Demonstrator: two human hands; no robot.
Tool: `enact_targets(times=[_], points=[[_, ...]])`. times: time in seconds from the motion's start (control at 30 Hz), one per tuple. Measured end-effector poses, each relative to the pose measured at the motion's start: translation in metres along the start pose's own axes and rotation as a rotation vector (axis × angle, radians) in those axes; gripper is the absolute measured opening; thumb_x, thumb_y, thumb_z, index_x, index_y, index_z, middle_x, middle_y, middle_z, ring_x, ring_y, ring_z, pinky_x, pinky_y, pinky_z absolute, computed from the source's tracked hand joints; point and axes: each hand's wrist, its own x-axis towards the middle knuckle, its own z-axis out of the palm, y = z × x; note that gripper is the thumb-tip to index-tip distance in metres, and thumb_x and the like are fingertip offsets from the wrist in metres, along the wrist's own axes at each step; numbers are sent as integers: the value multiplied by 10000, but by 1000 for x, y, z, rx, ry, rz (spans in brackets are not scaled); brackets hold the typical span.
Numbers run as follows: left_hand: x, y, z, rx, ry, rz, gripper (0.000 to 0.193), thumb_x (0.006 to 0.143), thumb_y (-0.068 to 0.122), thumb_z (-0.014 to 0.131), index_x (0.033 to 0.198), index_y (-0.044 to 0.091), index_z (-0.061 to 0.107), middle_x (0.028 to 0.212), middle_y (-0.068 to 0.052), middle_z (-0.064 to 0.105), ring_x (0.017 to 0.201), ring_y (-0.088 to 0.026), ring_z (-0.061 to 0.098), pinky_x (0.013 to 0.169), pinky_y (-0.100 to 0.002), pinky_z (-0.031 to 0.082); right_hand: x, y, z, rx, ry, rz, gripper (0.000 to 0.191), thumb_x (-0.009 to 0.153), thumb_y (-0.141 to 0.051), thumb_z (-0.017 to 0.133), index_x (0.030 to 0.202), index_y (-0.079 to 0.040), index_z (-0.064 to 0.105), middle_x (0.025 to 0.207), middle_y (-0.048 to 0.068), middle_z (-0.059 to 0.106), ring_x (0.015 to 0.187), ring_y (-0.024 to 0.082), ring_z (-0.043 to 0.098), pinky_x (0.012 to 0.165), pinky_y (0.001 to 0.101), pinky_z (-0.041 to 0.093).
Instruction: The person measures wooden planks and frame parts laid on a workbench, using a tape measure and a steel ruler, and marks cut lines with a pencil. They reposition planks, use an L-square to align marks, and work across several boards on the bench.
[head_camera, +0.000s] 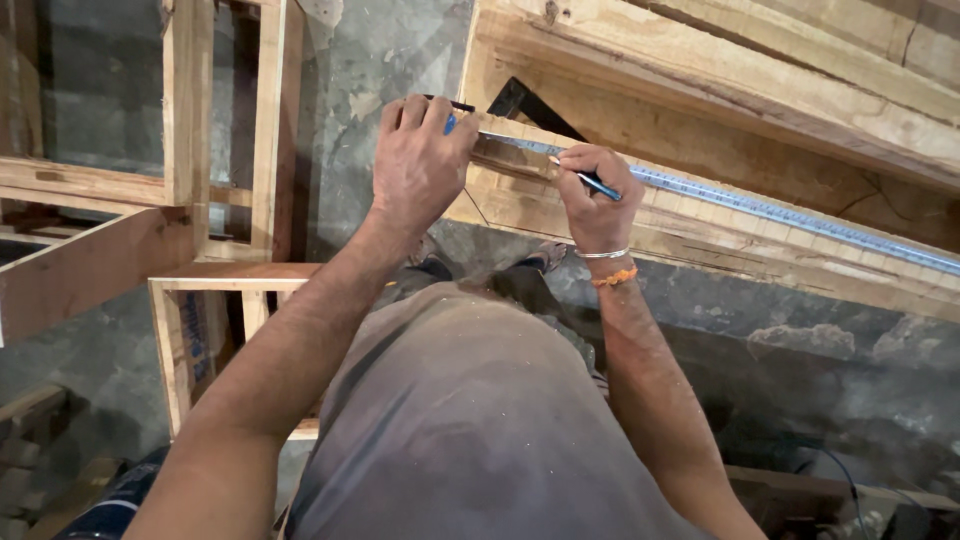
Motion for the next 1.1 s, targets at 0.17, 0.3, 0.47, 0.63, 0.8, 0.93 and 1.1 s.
enact_targets(times=[0.17, 0.3, 0.47, 0.63, 0.8, 0.93, 1.1], points=[[0, 0, 0, -34, 15, 0, 245, 908, 151, 689, 1140, 127, 763, 1022, -79, 637, 1029, -278, 594, 945, -443, 445, 0, -1, 1, -62, 30, -20, 111, 849, 76, 688, 920, -5, 715, 995, 115, 769, 917, 174, 732, 844, 284, 577], [0, 1, 1, -26, 23, 1, 249, 912, 158, 688, 1147, 128, 761, 1032, -84, 637, 1046, -283, 596, 954, -446, 444, 2, 0, 1, -48, 26, -4, 93, 847, 62, 710, 912, -4, 703, 989, 113, 765, 903, 176, 730, 828, 280, 580], [-1, 0, 1, -31, 23, 1, 253, 917, 158, 689, 1158, 120, 757, 1041, -89, 639, 1050, -285, 596, 960, -451, 441, 2, 1, 0, -51, 1, -8, 82, 859, 67, 692, 905, -1, 691, 987, 113, 765, 916, 179, 735, 856, 289, 584], [0, -2, 1, -29, 30, 11, 236, 920, 161, 692, 1144, 118, 752, 1038, -85, 639, 1050, -288, 596, 961, -454, 441, 1, 3, 1, -39, 12, 6, 77, 860, 61, 702, 903, -1, 689, 988, 112, 761, 919, 178, 726, 855, 290, 575], [-1, -1, 0, -14, 15, 11, 203, 913, 154, 697, 1106, 116, 748, 1027, -85, 639, 1041, -287, 596, 958, -451, 446, 2, 5, -1, -34, -14, 12, 65, 869, 52, 705, 902, -2, 693, 988, 107, 758, 920, 173, 718, 856, 290, 569], [-2, 0, 0, -29, 49, 14, 201, 920, 161, 695, 1110, 119, 748, 1024, -82, 634, 1045, -286, 593, 954, -448, 443, 1, 6, -1, -47, 4, 62, 51, 873, 35, 700, 904, -5, 701, 981, 99, 762, 900, 158, 719, 835, 280, 571], [-2, -1, 0, -21, 36, 6, 161, 932, 168, 699, 1076, 117, 746, 1021, -84, 638, 1035, -283, 594, 951, -454, 444, 1, 7, -1, -9, -28, 48, 43, 888, 30, 698, 915, -3, 702, 983, 104, 759, 921, 157, 710, 859, 280, 567]])
